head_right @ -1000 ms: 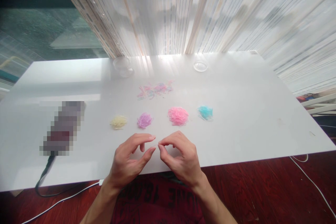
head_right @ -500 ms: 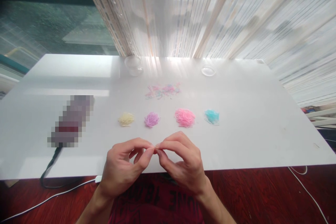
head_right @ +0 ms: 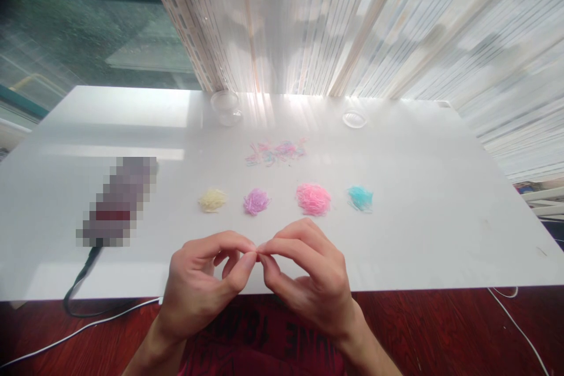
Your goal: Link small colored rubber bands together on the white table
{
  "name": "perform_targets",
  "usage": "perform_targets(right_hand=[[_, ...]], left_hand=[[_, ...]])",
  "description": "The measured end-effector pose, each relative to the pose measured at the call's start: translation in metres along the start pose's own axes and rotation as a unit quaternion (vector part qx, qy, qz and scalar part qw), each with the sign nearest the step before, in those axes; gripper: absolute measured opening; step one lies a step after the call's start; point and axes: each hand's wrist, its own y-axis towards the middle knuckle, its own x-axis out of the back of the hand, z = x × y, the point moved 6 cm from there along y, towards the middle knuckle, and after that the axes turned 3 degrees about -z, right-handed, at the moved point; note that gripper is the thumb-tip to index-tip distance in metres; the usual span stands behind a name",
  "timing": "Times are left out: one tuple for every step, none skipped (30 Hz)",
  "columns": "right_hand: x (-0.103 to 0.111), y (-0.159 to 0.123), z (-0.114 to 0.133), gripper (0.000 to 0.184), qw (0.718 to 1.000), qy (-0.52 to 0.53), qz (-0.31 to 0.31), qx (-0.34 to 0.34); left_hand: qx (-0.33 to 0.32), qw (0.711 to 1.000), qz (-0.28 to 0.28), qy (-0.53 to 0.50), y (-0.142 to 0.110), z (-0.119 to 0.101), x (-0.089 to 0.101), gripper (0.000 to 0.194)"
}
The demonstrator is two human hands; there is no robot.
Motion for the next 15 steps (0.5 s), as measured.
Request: perform_targets(right_hand=[[0.000, 0.001, 0.001, 0.028, 1.000, -0.006, 0.001, 0.007], [0.000, 0.002, 0.002, 0.028, 1.000, -0.011, 0.001, 0.013], [0.000, 0.003, 0.002, 0.029, 1.000, -0.014, 0.001, 0.018], [0.000, 0.005, 0.002, 0.029, 1.000, -0.016, 0.002, 0.023], [0.001, 0.007, 0.003, 0.028, 1.000, -0.016, 0.003, 0.027], [0.001, 0.010, 0.004, 0.028, 0.999, -0.017, 0.005, 0.032], [0.002, 0.015, 0.005, 0.027, 0.999, -0.018, 0.007, 0.040], [0.003, 0.020, 0.007, 0.026, 0.998, -0.021, 0.010, 0.050], [0.005, 0.027, 0.010, 0.026, 0.998, -0.028, 0.012, 0.063], [0.006, 0.034, 0.014, 0.026, 0.996, -0.036, 0.011, 0.079], [0.008, 0.043, 0.018, 0.025, 0.994, -0.046, 0.011, 0.097], [0.010, 0.052, 0.023, 0.025, 0.992, -0.055, 0.008, 0.115], [0.012, 0.062, 0.028, 0.024, 0.989, -0.062, 0.003, 0.132], [0.014, 0.072, 0.032, 0.023, 0.987, -0.066, -0.001, 0.146], [0.017, 0.082, 0.037, 0.022, 0.985, -0.068, -0.004, 0.157]], left_hand=[[0.002, 1.000, -0.001, 0.004, 0.000, 0.000, 0.000, 0.010], [0.004, 1.000, -0.001, 0.006, 0.001, 0.000, 0.000, 0.010], [0.007, 1.000, 0.000, 0.007, 0.002, 0.000, 0.000, 0.010], [0.010, 1.000, -0.001, 0.006, 0.003, 0.000, 0.000, 0.010], [0.014, 1.000, -0.001, 0.005, 0.005, 0.000, 0.000, 0.010], [0.017, 1.000, -0.003, 0.005, 0.008, -0.001, 0.000, 0.010], [0.019, 1.000, -0.005, 0.007, 0.011, -0.003, 0.001, 0.010], [0.016, 1.000, -0.008, 0.010, 0.015, -0.007, 0.002, 0.010], [0.010, 1.000, -0.012, 0.014, 0.021, -0.011, 0.004, 0.011], [0.002, 1.000, -0.014, 0.018, 0.027, -0.017, 0.006, 0.011], [-0.008, 1.000, -0.018, 0.022, 0.033, -0.023, 0.008, 0.012], [-0.018, 0.999, -0.022, 0.026, 0.041, -0.030, 0.011, 0.012], [-0.025, 0.999, -0.027, 0.031, 0.048, -0.037, 0.014, 0.013], [-0.031, 0.998, -0.034, 0.036, 0.056, -0.043, 0.017, 0.013], [-0.035, 0.998, -0.041, 0.042, 0.063, -0.050, 0.021, 0.013]])
